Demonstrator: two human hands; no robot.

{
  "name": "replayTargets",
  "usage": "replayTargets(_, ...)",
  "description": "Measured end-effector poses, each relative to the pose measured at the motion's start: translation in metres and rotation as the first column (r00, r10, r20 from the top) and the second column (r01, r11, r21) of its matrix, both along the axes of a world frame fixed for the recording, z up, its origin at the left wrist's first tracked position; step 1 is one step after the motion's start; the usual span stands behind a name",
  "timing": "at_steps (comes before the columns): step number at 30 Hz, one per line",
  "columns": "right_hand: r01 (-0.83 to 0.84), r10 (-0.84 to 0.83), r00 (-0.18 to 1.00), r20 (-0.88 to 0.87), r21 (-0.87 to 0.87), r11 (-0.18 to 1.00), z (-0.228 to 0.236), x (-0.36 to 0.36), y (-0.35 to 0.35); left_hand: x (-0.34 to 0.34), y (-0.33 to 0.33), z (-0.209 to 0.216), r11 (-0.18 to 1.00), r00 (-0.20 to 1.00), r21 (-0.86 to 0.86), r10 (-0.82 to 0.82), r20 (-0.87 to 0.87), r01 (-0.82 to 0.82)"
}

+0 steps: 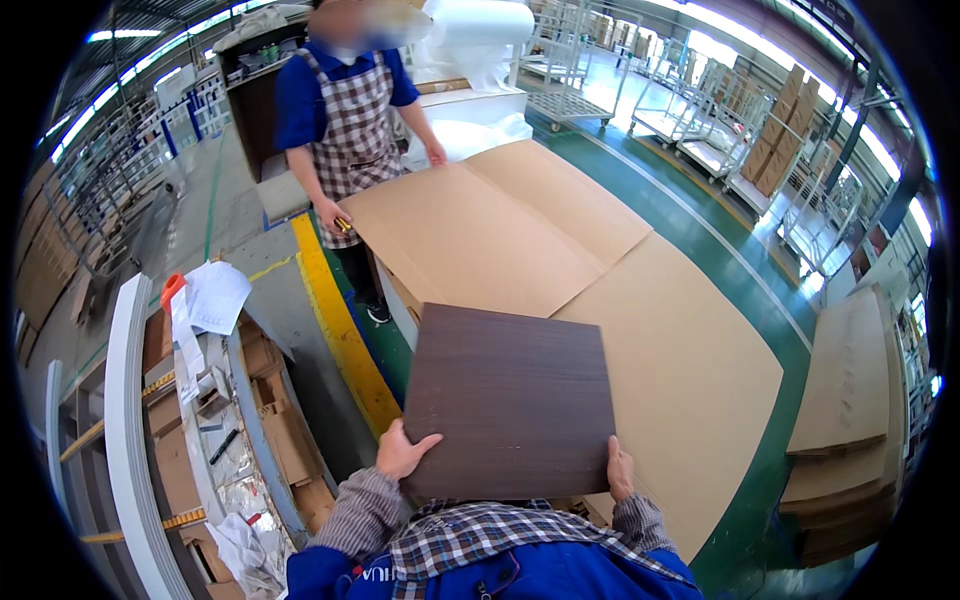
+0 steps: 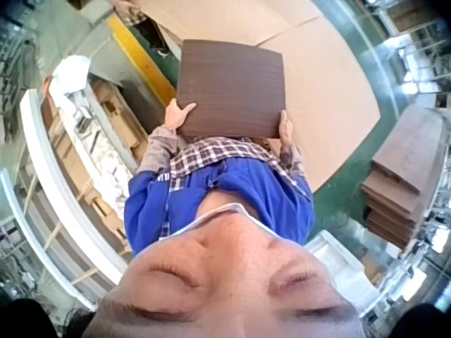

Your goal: The person assembles a cardboard box in a warehouse setting. They position a dark rectangular insert inside the cardboard, fold the flaps, and secure the box using a tape dispenser. The person also uses a utility knife to trim excess cardboard and tape.

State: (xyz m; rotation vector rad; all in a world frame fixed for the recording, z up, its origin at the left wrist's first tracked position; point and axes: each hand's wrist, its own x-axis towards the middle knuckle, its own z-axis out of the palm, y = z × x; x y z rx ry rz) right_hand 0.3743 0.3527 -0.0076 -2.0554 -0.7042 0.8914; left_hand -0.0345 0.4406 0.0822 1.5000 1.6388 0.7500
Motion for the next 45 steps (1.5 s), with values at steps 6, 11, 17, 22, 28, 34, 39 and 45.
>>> replayTargets(6,0.338,-0.343,0.933,0.106,0.06,0.939,-0.045,0.04,-0.063,0.099,0.089,-0.051,0.896,0.908,-0.187,-0.417,-0.037,0.404)
replayTargets(11,0.428,-0.385,0.884,0.267,-0.126,0.895,-0.043,0.037,-0.078,0.148,0.122,-0.091,0.824,0.842,-0.277,-0.533,-0.082,0.495)
replayTargets(17,0.448,-0.353,0.88,0.319,-0.311,0.838,-0.058,0.022,-0.07,0.149,0.12,-0.107,0.825,0.821,-0.38,-0.522,-0.231,0.417)
replayTargets(22,0.512,-0.452,0.856,0.249,-0.292,0.808,-0.11,0.004,-0.066,0.121,0.141,-0.146,0.876,0.909,-0.362,-0.391,-0.146,0.318)
replayTargets(28,0.607,-0.416,0.753,0.51,-0.292,0.739,-0.029,-0.082,-0.015,0.077,0.179,-0.172,0.758,0.899,-0.512,-0.433,0.067,0.404)
replayTargets(34,0.664,-0.452,0.744,0.492,-0.47,0.582,-0.061,-0.081,-0.027,0.075,0.175,-0.187,0.719,0.848,-0.508,-0.528,0.045,0.474)
replayTargets(39,0.677,-0.367,0.704,0.608,-0.417,0.606,-0.037,-0.112,-0.013,0.052,0.191,-0.173,0.673,0.876,-0.617,-0.479,0.057,0.409)
replayTargets(45,0.615,-0.352,0.774,0.526,-0.492,0.616,-0.04,-0.126,0.021,0.033,0.222,-0.175,0.789,0.904,-0.487,-0.428,0.001,0.374)
